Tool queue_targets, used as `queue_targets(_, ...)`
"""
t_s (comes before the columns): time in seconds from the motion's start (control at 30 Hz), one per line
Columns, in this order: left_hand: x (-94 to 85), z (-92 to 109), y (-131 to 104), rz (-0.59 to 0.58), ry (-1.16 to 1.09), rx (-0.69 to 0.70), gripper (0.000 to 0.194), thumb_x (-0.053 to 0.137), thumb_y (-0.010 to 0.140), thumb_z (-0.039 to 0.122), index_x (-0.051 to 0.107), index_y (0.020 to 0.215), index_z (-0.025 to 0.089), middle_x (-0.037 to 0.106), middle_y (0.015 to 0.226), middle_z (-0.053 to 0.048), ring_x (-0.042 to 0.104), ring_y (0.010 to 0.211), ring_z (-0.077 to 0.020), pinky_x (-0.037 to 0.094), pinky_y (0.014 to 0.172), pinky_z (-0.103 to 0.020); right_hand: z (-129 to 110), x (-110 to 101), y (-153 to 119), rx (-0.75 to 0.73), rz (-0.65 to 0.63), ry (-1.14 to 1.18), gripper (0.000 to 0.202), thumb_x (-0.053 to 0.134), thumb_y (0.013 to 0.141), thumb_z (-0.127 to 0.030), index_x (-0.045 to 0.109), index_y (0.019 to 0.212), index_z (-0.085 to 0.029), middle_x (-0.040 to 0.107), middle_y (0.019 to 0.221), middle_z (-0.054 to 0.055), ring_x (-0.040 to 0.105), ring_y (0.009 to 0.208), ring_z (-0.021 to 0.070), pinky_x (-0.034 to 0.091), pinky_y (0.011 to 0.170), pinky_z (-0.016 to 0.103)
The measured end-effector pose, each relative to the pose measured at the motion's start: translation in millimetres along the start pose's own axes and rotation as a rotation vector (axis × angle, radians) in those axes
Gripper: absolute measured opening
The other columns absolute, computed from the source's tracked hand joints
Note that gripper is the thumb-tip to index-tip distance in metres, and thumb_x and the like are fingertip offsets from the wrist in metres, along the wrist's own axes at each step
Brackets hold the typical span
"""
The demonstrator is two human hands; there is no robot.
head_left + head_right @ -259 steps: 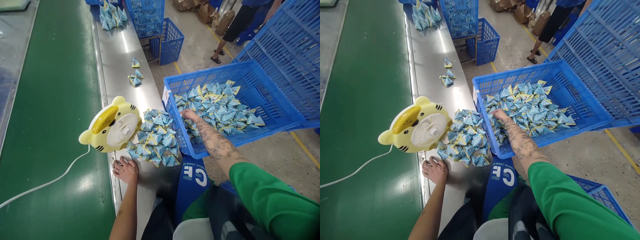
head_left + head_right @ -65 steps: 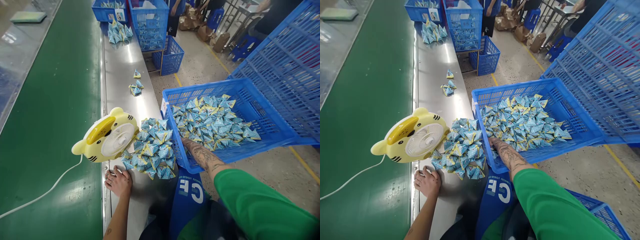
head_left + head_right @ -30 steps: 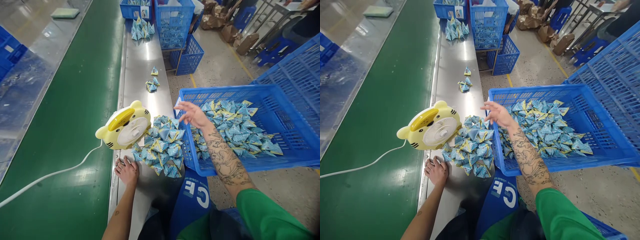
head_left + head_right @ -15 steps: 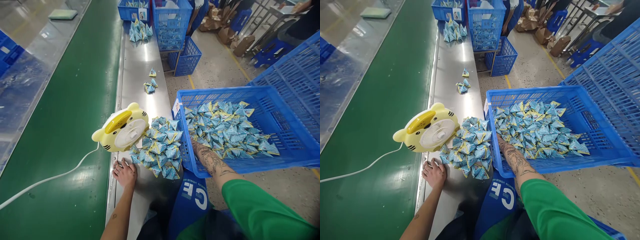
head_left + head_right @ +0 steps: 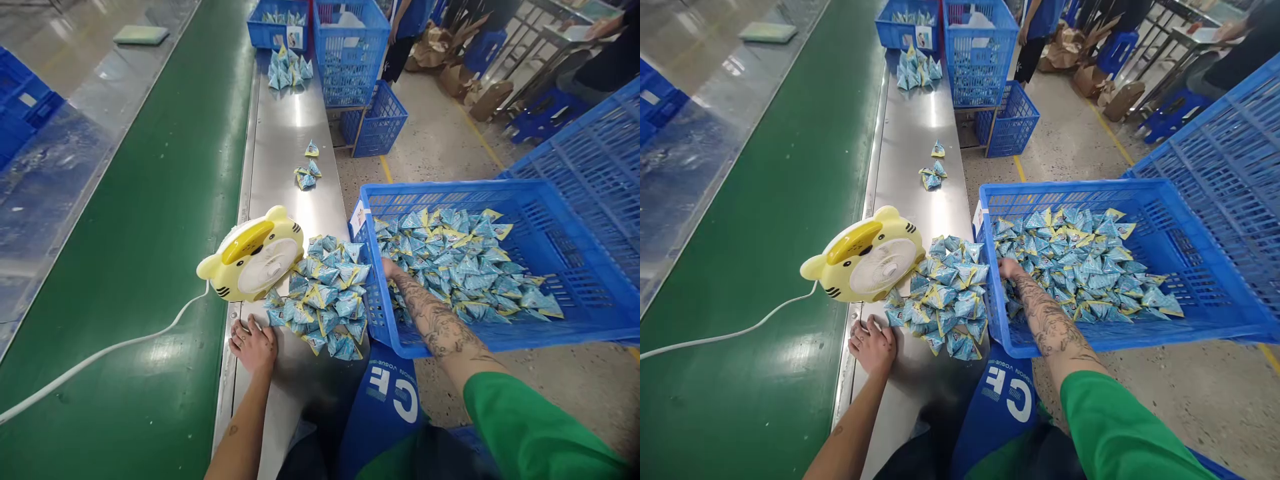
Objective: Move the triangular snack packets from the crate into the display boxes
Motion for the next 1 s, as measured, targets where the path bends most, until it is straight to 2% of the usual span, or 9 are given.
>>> queue_targets(0.1,-0.6,0.2,0.3,-0.006,0.007,0.0,0.055,0.043,0.097,0.033,0.05,0.147,0.011,0.037,0.157,-0.025,0.035,0.146,-0.0377,0.025,0.12,-0.059,1.4,-22.9,7.9,-0.001,0.098,0.127,0.044,0.073,0.079,-0.056,0.062,0.07,-0.015,0.062,0.062,0.002,0.054,0.056,0.0119,0.047,0.06,0.029)
queue_targets(0.23,-0.4,0.6,-0.1,-0.015,0.023,0.001,0.055,0.043,0.097,0.033,0.051,0.146,0.01,0.037,0.156,-0.026,0.035,0.145,-0.0386,0.025,0.12,-0.06,-22.1,-66.1,5.3,-0.148,0.282,0.45,0.047,0.055,0.085,-0.068,0.059,0.083,-0.02,0.058,0.063,-0.002,0.046,0.052,0.0085,0.037,0.05,0.024)
queue_targets(0.33,-0.3,1.2,-0.2,-0.014,0.032,0.001,0.054,0.044,0.096,0.033,0.051,0.145,0.011,0.037,0.156,-0.026,0.037,0.144,-0.0386,0.026,0.12,-0.059,-56.3,-73.9,-7.0,-0.372,0.23,0.836,0.045,0.075,0.071,-0.063,0.056,0.076,-0.022,0.051,0.055,-0.005,0.042,0.049,0.0075,0.03,0.044,0.022)
queue_targets(0.4,-0.8,1.7,-0.2,-0.006,0.036,0.002,0.054,0.043,0.096,0.033,0.051,0.145,0.011,0.037,0.156,-0.026,0.037,0.144,-0.0383,0.026,0.12,-0.059,-78.2,-64.5,-16.8,-0.446,0.132,0.909,0.046,0.084,0.063,-0.056,0.055,0.067,-0.021,0.051,0.052,-0.004,0.042,0.046,0.0069,0.028,0.042,0.022)
queue_targets(0.57,-0.5,1.2,0.0,-0.002,0.032,0.0,0.054,0.043,0.097,0.033,0.05,0.147,0.012,0.037,0.157,-0.025,0.035,0.146,-0.0372,0.025,0.12,-0.059,-110.8,-42.6,-40.5,-0.515,0.045,0.649,0.033,0.082,0.065,-0.046,0.064,0.066,-0.018,0.059,0.052,-0.003,0.046,0.044,0.0082,0.034,0.045,0.025)
queue_targets(0.7,1.2,0.1,-0.8,0.01,0.027,0.012,0.054,0.042,0.098,0.034,0.05,0.147,0.012,0.037,0.157,-0.025,0.035,0.146,-0.0367,0.025,0.121,-0.058,-125.5,-38.4,-61.1,-0.693,-0.067,0.061,0.014,0.072,0.072,-0.03,0.076,0.073,-0.017,0.066,0.059,-0.002,0.056,0.057,0.0117,0.041,0.057,0.025)
queue_targets(0.77,1.5,-0.3,-1.4,0.016,0.024,0.01,0.054,0.043,0.098,0.034,0.049,0.147,0.012,0.037,0.157,-0.024,0.035,0.145,-0.037,0.025,0.121,-0.058,-128.1,-38.0,-64.0,-0.81,-0.112,-0.135,0.015,0.07,0.074,-0.028,0.08,0.082,-0.02,0.073,0.074,0.002,0.064,0.073,0.0156,0.047,0.07,0.027)
queue_targets(0.87,1.1,-0.6,-1.9,0.021,0.01,0.01,0.055,0.044,0.097,0.034,0.05,0.147,0.012,0.036,0.158,-0.024,0.034,0.146,-0.0379,0.025,0.12,-0.058,-117.4,-45.8,-46.2,-0.836,0.064,-0.089,0.028,0.072,0.076,-0.036,0.079,0.099,-0.022,0.077,0.101,0.006,0.066,0.098,0.021,0.051,0.087,0.033)
queue_targets(1.0,0.5,-1.0,-1.6,0.025,-0.021,0.008,0.055,0.044,0.097,0.033,0.05,0.147,0.011,0.037,0.157,-0.025,0.034,0.145,-0.0388,0.026,0.119,-0.06,-69.1,-48.2,-6.7,-0.403,0.457,0.215,0.038,0.061,0.084,-0.044,0.071,0.108,-0.016,0.073,0.1,0.009,0.065,0.089,0.0194,0.055,0.085,0.037)
Point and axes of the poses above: each hand's wrist, its own y-axis towards the middle knuckle, its own x-axis out of the palm, z = x × y, the point moved 3 cm from there along y, towards the middle knuckle
